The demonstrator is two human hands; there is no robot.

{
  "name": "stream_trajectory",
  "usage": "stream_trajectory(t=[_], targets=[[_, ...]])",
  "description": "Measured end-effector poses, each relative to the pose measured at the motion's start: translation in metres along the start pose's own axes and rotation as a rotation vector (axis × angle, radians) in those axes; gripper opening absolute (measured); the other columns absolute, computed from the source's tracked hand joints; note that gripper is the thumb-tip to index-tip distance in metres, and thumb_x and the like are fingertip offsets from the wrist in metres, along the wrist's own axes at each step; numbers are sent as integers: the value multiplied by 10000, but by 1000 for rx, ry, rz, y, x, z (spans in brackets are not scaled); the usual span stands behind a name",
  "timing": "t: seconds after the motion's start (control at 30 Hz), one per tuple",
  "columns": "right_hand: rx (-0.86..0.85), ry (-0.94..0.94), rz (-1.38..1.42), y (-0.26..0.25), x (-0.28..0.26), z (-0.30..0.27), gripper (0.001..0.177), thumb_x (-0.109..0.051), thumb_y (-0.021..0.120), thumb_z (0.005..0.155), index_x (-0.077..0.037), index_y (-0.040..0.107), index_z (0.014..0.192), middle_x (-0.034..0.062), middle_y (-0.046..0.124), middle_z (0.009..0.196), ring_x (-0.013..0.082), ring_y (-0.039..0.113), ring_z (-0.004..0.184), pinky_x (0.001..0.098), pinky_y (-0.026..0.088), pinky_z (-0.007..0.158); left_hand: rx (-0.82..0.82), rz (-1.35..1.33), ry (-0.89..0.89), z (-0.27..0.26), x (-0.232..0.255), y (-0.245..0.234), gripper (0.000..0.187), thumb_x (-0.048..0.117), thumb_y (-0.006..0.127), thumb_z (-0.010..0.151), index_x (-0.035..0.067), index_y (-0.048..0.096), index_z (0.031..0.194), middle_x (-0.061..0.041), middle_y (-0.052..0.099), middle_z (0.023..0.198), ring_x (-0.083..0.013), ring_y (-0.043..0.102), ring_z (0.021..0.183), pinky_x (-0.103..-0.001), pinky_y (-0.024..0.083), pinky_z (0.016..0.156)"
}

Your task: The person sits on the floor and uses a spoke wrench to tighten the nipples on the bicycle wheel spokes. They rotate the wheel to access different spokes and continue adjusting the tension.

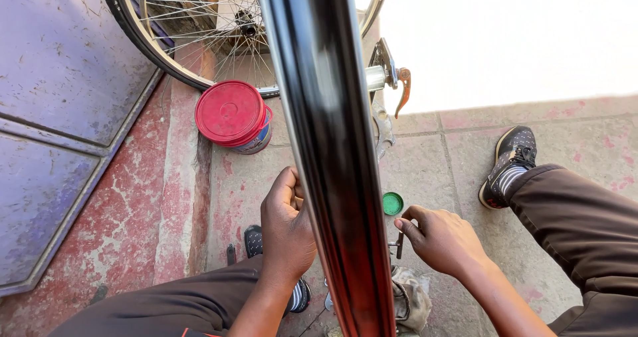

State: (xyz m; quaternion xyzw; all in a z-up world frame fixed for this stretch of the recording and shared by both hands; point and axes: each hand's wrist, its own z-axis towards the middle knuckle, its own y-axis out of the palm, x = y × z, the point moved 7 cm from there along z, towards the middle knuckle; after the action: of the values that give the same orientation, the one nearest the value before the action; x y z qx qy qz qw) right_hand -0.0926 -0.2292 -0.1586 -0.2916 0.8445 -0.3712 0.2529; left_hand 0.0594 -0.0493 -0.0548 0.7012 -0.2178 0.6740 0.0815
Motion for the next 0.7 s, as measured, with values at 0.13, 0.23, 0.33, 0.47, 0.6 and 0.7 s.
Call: stream_trajectory(t=[0.13, 0.23, 0.33, 0.47, 0.6, 0.7], targets=[[-20, 19, -2, -1, -1, -1, 381, -532, 413, 948, -253, 659, 1028, 49, 740, 987, 342, 631, 1007, 445, 479, 799, -7, 7, 2, 1, 0, 0, 244, 199, 565, 928, 158, 455, 715, 81, 331, 637, -9, 261, 589, -247, 248, 468], [-25, 8, -13, 1, -1, -1, 368, -528, 418, 952, -254, 657, 1009, 41, 743, 948, 333, 639, 970, 428, 475, 786, -12, -106, 8, 0, 0, 2, 119, 186, 574, 928, 114, 588, 834, 64, 491, 701, 0, 351, 624, -216, 324, 489], [-20, -7, -10, 3, 0, 1, 346, -520, 438, 943, -269, 662, 1021, 26, 743, 983, 320, 641, 987, 427, 474, 803, 13, -134, 145, -5, 20, -1, 161, 194, 562, 959, 115, 561, 818, 65, 459, 693, -31, 386, 646, -228, 366, 556], [-18, -3, -4, 2, 0, 1, 349, -513, 444, 946, -261, 665, 1041, 30, 746, 993, 332, 638, 996, 435, 476, 798, 2, -189, 181, -8, 25, -2, 148, 154, 553, 944, 130, 515, 803, 74, 407, 713, -18, 357, 675, -201, 336, 581], [-24, 10, -10, 4, 0, 1, 349, -509, 442, 940, -265, 664, 1054, 33, 741, 1014, 331, 640, 1004, 433, 481, 805, -12, -181, 249, -10, 30, -2, 146, 111, 531, 937, 124, 511, 793, 59, 401, 741, -29, 373, 686, -207, 371, 612], [-21, 9, -16, 5, 2, 2, 346, -512, 439, 940, -269, 658, 1052, 31, 740, 1010, 329, 638, 1006, 431, 480, 805, -21, -138, 309, -11, 39, -2, 196, 96, 519, 940, 118, 494, 747, 44, 378, 753, -52, 372, 704, -218, 361, 618]])
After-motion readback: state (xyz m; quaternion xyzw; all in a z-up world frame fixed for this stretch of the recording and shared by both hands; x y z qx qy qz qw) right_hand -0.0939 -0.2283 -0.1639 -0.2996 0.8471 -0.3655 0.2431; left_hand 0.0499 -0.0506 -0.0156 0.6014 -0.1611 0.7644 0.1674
